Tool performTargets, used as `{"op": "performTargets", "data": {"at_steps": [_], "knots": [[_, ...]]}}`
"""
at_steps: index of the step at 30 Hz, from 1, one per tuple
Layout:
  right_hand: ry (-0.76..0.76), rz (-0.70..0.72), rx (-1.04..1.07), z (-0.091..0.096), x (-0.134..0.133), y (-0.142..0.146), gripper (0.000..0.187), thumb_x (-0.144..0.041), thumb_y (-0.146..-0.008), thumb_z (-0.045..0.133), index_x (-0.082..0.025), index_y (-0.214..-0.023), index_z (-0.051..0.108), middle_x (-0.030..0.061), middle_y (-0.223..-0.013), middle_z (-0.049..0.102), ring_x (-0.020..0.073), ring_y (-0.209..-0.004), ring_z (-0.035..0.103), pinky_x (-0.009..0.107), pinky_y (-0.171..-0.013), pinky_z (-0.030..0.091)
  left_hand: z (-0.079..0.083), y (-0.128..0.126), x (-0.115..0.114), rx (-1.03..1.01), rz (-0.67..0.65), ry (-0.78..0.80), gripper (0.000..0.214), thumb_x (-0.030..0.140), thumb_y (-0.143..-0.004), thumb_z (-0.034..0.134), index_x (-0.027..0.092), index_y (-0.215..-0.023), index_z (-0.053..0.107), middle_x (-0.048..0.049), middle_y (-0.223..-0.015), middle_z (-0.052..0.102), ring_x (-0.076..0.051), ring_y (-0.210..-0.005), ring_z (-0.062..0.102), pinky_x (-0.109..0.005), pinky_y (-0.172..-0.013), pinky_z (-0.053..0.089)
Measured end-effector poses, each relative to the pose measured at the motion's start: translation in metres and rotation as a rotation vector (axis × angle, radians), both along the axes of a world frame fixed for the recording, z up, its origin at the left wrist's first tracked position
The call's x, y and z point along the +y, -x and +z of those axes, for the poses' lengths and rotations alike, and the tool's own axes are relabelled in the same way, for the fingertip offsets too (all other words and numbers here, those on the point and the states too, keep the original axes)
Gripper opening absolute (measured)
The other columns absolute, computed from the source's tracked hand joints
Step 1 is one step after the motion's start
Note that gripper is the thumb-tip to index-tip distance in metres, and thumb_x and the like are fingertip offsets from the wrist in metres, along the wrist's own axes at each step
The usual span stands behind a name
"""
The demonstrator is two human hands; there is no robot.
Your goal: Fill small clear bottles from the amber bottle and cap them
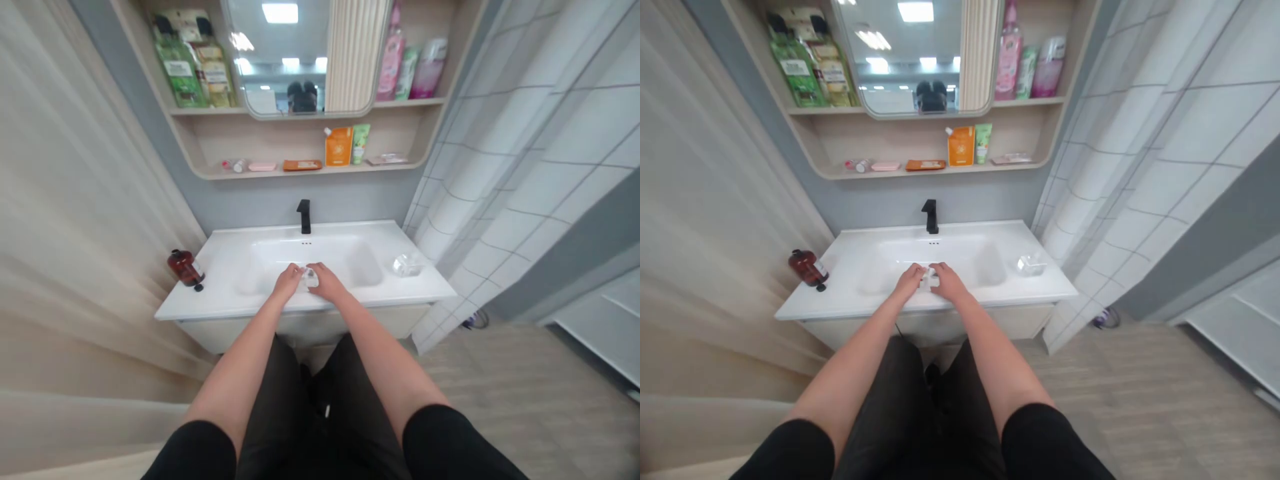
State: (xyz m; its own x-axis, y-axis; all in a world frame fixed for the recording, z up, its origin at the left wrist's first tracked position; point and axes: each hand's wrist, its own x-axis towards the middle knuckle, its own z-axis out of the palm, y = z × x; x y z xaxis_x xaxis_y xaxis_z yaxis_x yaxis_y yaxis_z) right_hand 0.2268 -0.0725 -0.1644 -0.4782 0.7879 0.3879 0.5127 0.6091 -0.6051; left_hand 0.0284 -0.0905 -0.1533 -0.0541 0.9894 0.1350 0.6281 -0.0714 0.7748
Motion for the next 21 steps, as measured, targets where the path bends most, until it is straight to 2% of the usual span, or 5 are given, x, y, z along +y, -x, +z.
{"op": "performTargets", "data": {"at_steps": [3, 7, 11, 16, 21], "knots": [[0.003, -0.008, 0.007, -0.0002, -0.0004, -0.0002, 0.078, -0.007, -0.072, 0.082, -0.024, -0.145, 0.06, 0.0097, -0.134, 0.062, 0.0273, -0.12, 0.064, 0.044, -0.112, 0.053, -0.0022, 0.0006, 0.0011, -0.001, -0.016, -0.022, 0.022, 0.043, -0.103, 0.058, 0.023, -0.096, 0.066, -0.0039, -0.092, 0.074, -0.022, -0.091, 0.068, -0.031, -0.087, 0.049], [-0.018, -0.007, 0.007, -0.0025, 0.0004, 0.0003, 0.079, -0.008, -0.071, 0.084, -0.025, -0.145, 0.06, 0.0094, -0.134, 0.062, 0.0278, -0.122, 0.064, 0.045, -0.113, 0.052, -0.004, 0.0016, 0.0028, 0.002, 0.01, -0.012, 0.038, 0.048, -0.108, 0.047, 0.022, -0.087, 0.066, -0.0076, -0.088, 0.073, -0.025, -0.09, 0.068, -0.034, -0.085, 0.048], [-0.017, -0.007, 0.017, -0.0046, 0.0021, 0.0005, 0.08, -0.007, -0.072, 0.082, -0.024, -0.146, 0.06, 0.0103, -0.136, 0.062, 0.0278, -0.122, 0.065, 0.044, -0.113, 0.053, -0.0039, 0.0019, 0.0041, -0.056, 0.014, -0.004, 0.018, 0.041, -0.099, 0.062, 0.024, -0.096, 0.066, -0.0028, -0.088, 0.073, -0.023, -0.089, 0.068, -0.031, -0.085, 0.047], [-0.025, -0.001, 0.009, -0.0067, 0.004, 0.0005, 0.079, -0.007, -0.072, 0.082, -0.024, -0.145, 0.06, 0.0095, -0.135, 0.063, 0.0272, -0.122, 0.065, 0.044, -0.113, 0.053, -0.0054, 0.0025, 0.0059, -0.057, 0.02, 0.008, 0.038, 0.051, -0.103, 0.053, 0.024, -0.078, 0.061, -0.0046, -0.076, 0.067, -0.026, -0.085, 0.066, -0.034, -0.084, 0.045], [-0.003, -0.026, 0.029, -0.009, 0.0042, 0.0001, 0.08, -0.009, -0.072, 0.084, -0.023, -0.146, 0.061, 0.0102, -0.135, 0.063, 0.0272, -0.12, 0.066, 0.044, -0.112, 0.053, -0.0087, 0.0028, 0.0053, -0.135, -0.006, -0.018, 0.011, 0.034, -0.097, 0.057, 0.025, -0.102, 0.062, 0.0009, -0.086, 0.068, -0.02, -0.085, 0.065, -0.03, -0.083, 0.046]]}}
